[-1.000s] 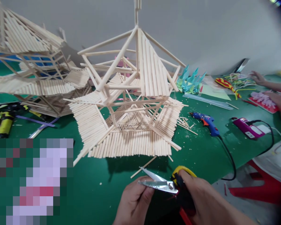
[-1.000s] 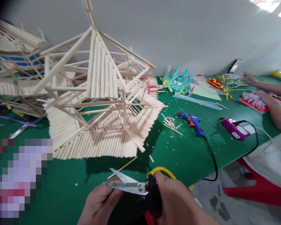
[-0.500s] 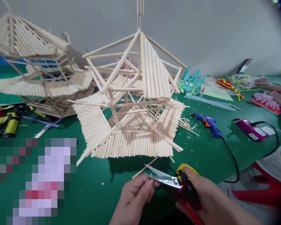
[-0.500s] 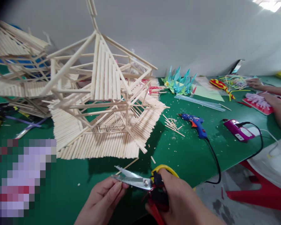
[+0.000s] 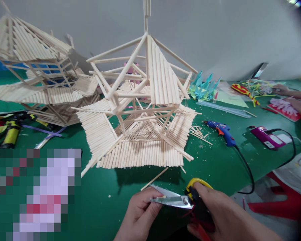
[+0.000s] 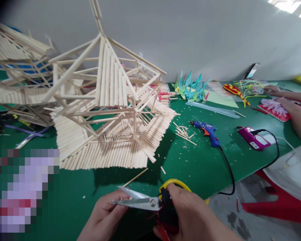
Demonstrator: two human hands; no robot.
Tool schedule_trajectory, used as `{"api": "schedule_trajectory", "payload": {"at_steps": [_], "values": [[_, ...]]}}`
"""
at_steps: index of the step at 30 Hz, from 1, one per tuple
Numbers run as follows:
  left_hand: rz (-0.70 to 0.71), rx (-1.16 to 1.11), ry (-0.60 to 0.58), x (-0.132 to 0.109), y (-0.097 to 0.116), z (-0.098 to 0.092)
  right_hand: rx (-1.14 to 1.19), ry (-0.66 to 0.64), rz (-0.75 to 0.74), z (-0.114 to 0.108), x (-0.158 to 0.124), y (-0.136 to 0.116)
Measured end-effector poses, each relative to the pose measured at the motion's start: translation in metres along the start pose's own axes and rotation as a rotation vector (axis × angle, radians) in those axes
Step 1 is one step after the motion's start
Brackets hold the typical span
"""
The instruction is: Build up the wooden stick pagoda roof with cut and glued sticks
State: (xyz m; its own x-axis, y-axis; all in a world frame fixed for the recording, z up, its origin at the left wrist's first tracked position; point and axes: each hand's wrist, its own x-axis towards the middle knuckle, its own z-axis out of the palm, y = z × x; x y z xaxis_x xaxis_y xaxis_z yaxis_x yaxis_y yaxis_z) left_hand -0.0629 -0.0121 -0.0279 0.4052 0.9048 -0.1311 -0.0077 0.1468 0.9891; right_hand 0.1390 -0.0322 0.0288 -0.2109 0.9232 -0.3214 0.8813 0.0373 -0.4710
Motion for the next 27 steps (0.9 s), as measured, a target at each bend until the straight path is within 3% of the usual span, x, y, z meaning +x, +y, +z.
{"api": "schedule_trajectory", "payload": {"at_steps": [3, 6, 11, 14, 17, 22, 27], "values": [[0.007, -0.02, 0.029, 0.0, -0.001, -0.001, 0.008, -0.114, 0.012, -0.001, 0.001, -0.001], [-0.016, -0.085, 0.036, 0.001, -0.001, 0.0, -0.013, -0.129, 0.022, -0.003, 0.001, -0.001], [-0.206, -0.346, 0.094, -0.001, 0.005, 0.012, -0.037, -0.107, 0.061, 0.005, 0.001, 0.009], [-0.323, -0.584, 0.098, 0.0, 0.009, 0.019, -0.021, -0.057, 0.158, 0.01, 0.002, 0.025], [-0.338, -0.729, 0.102, 0.003, 0.01, 0.023, -0.03, 0.025, 0.274, 0.007, 0.005, 0.045], [-0.385, -0.756, 0.079, 0.008, 0.004, 0.023, -0.154, 0.145, 0.341, -0.004, 0.011, 0.081], [-0.366, -0.727, 0.062, 0.01, 0.005, 0.023, -0.224, 0.263, 0.305, -0.003, 0.022, 0.103]]}}
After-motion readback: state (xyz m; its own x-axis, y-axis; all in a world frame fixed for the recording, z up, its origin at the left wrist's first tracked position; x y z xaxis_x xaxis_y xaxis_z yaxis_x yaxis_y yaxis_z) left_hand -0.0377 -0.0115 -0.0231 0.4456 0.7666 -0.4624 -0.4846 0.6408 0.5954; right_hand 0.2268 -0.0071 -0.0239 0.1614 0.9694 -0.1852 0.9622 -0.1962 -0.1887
